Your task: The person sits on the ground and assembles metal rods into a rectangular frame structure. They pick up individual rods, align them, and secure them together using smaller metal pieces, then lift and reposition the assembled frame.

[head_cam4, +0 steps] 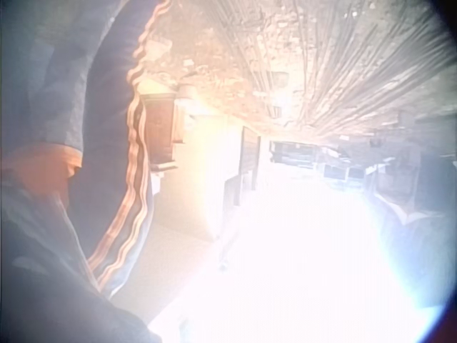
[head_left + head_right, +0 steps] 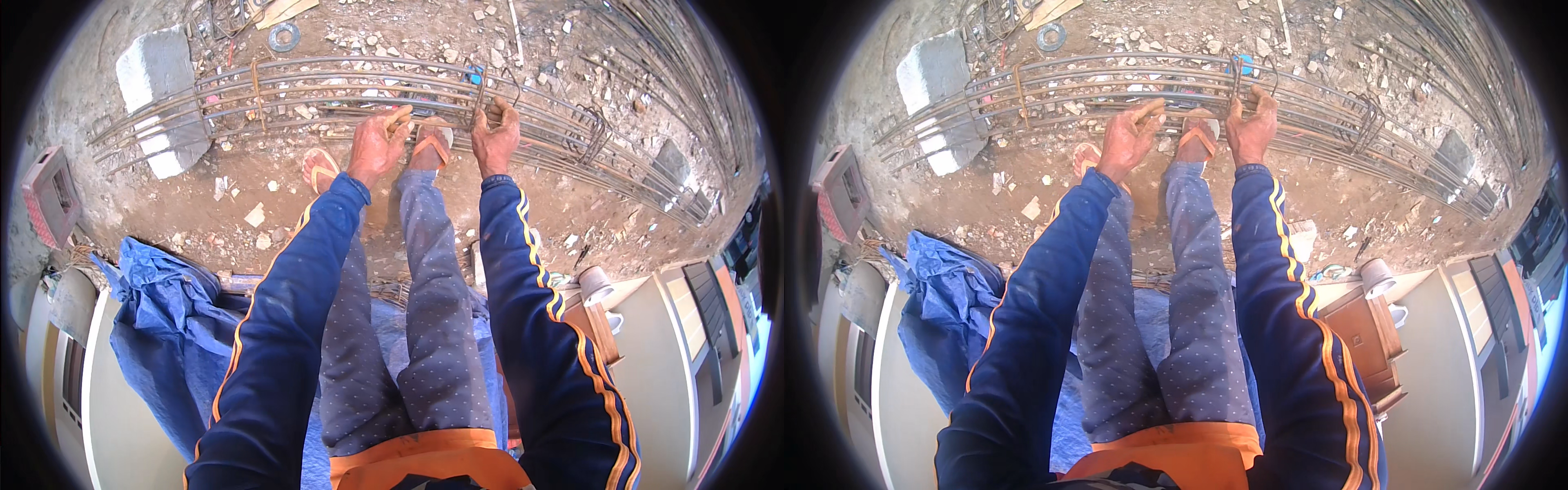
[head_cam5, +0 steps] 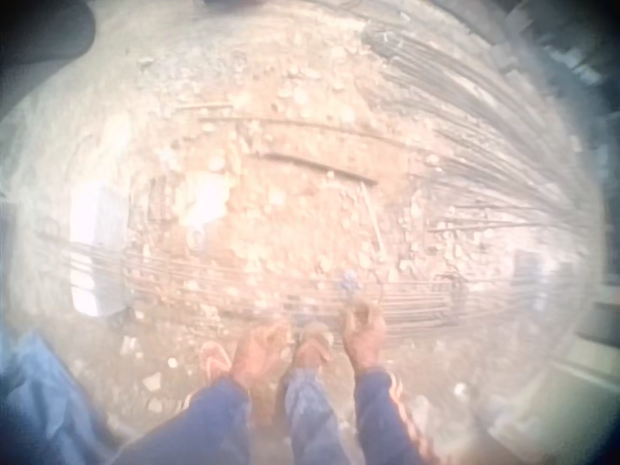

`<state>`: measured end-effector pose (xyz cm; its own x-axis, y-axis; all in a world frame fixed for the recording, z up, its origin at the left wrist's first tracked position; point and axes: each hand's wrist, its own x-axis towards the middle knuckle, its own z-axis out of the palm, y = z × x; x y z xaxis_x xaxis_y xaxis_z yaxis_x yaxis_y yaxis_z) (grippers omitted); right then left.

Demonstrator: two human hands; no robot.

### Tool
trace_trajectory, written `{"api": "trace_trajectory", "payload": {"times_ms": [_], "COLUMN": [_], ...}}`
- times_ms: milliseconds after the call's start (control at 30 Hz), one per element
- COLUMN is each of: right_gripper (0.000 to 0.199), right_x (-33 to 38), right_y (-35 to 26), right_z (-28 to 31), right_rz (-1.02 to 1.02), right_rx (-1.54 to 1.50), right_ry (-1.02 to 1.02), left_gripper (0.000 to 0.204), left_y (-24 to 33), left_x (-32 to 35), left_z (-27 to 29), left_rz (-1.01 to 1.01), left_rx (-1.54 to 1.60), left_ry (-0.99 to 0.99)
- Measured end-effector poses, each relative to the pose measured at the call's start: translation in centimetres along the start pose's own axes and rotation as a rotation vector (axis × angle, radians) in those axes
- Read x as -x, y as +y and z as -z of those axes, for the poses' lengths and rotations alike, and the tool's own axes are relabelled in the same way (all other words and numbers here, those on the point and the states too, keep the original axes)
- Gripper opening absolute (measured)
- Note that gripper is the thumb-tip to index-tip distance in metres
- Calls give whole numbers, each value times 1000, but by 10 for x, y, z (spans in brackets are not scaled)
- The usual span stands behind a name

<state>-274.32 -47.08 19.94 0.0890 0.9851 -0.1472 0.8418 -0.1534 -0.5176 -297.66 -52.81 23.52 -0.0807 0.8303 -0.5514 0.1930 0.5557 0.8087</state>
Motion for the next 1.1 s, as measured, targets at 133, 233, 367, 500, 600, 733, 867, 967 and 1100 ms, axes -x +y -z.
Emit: {"api": "trace_trajectory", "payload": {"times_ms": [133,233,367,500,600,733,867,967,1100], "right_gripper": [48,45,47,45,47,50,47,45,48], "right_x": [5,1,-4,2,1,0,0,-2,-16], "right_y": [9,-7,-16,-6,1,10,-2,-1,11], "right_z": [9,10,8,8,12,8,3,2,28], "right_rz": [-66,-193,-262,-175,-185,159,14,-24,-131], "right_rx": [-15,-149,-216,-253,-257,-64,-279,-254,-143], "right_ry": [-129,-133,-183,-105,-109,-6,-144,-69,142], "left_gripper": [44,47,35,21,20,25,25,27,33], "left_y": [15,28,34,38,30,24,21,-8,-40], "left_x": [-34,-58,-76,-80,-70,-59,-56,-55,-51], "left_z": [-65,-99,-127,-120,-92,-45,3,34,62], "left_rz": [73,1,206,164,172,234,241,208,2], "left_rx": [170,-138,-287,-471,-573,-681,-781,-827,-948], "left_ry": [-102,-26,100,119,171,197,276,349,433]}}
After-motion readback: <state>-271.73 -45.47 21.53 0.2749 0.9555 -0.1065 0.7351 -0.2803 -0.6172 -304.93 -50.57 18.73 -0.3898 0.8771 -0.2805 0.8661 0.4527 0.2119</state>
